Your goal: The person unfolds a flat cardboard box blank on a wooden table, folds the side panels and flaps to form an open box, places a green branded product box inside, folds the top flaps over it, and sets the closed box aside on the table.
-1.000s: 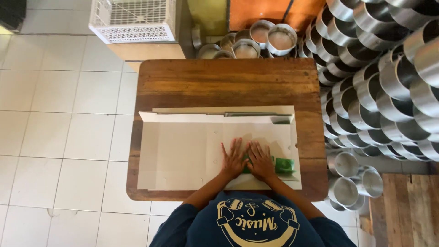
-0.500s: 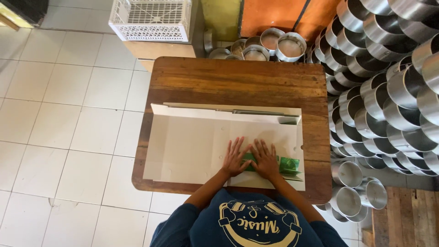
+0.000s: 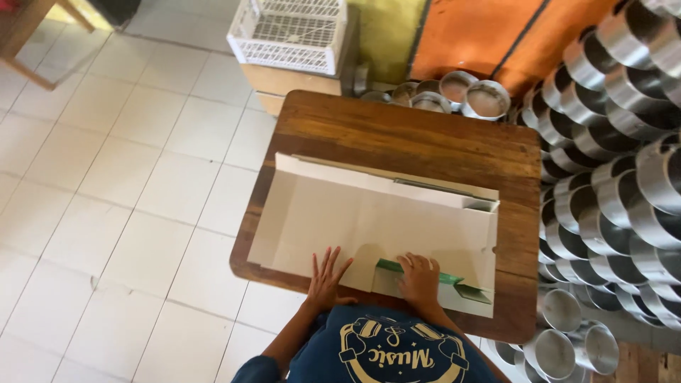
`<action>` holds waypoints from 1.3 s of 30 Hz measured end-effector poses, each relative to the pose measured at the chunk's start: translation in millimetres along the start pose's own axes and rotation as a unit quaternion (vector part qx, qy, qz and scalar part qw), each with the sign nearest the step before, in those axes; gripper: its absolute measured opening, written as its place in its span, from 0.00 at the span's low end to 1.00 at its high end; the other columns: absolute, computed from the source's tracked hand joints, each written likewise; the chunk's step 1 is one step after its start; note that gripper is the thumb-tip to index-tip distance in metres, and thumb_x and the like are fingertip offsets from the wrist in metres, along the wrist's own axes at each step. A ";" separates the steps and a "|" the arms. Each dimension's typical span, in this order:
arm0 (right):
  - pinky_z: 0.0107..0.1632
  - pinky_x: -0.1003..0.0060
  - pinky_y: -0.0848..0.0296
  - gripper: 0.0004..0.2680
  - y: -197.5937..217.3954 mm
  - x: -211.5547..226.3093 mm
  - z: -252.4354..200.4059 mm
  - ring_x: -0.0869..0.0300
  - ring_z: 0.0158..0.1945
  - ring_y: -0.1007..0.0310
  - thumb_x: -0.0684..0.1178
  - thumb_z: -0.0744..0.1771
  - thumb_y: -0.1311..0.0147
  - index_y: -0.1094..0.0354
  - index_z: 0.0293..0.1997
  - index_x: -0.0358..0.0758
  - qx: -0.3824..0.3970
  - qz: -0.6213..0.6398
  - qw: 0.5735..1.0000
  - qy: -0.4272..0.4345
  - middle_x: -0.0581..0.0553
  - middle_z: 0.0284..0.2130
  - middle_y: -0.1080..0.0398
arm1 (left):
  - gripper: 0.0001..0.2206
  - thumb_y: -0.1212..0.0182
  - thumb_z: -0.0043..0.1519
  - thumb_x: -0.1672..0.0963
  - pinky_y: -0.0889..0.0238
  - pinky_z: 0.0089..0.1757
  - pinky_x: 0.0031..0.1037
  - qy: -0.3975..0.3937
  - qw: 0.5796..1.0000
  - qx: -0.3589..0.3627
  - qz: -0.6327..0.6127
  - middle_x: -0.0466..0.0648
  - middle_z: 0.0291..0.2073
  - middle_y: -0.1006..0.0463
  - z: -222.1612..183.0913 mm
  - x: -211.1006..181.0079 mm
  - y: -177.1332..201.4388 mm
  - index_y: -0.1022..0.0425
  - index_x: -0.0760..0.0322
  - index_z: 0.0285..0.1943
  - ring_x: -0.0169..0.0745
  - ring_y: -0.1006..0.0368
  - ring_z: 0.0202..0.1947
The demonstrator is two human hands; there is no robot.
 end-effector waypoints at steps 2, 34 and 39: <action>0.55 0.44 0.38 0.13 -43.4 -11.3 2.7 0.49 0.49 0.28 0.51 0.60 0.40 0.28 0.47 0.46 0.078 -0.015 0.997 -0.021 0.44 0.43 0.25 | 0.58 0.27 0.39 0.34 0.80 0.64 0.71 0.005 1.000 -0.002 -0.007 0.61 0.78 0.61 9.2 -4.4 5.1 0.50 0.46 0.80 0.67 0.70 0.77; 0.67 0.51 0.38 0.24 -47.4 75.3 4.6 0.44 0.68 0.36 0.36 0.61 0.54 0.37 0.67 0.39 -0.049 0.108 0.993 -0.002 0.35 0.62 0.33 | 0.30 0.35 0.61 0.50 0.56 0.62 0.68 -0.117 0.990 0.032 0.069 0.53 0.74 0.39 55.8 -4.8 -3.2 0.36 0.57 0.72 0.67 0.48 0.72; 0.62 0.49 0.34 0.17 -128.7 14.6 -19.5 0.43 0.61 0.31 0.41 0.64 0.53 0.30 0.59 0.39 -0.006 0.077 0.997 0.027 0.34 0.57 0.29 | 0.34 0.33 0.56 0.50 0.64 0.64 0.69 -0.107 0.987 0.113 0.052 0.53 0.74 0.42 42.0 4.3 -16.1 0.37 0.52 0.74 0.66 0.53 0.75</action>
Point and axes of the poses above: each hand's wrist, its own z-axis towards the middle knuckle, its own y-axis out of the back of the hand, x = y × z, the point moved 8 cm from there along z, towards the middle knuckle
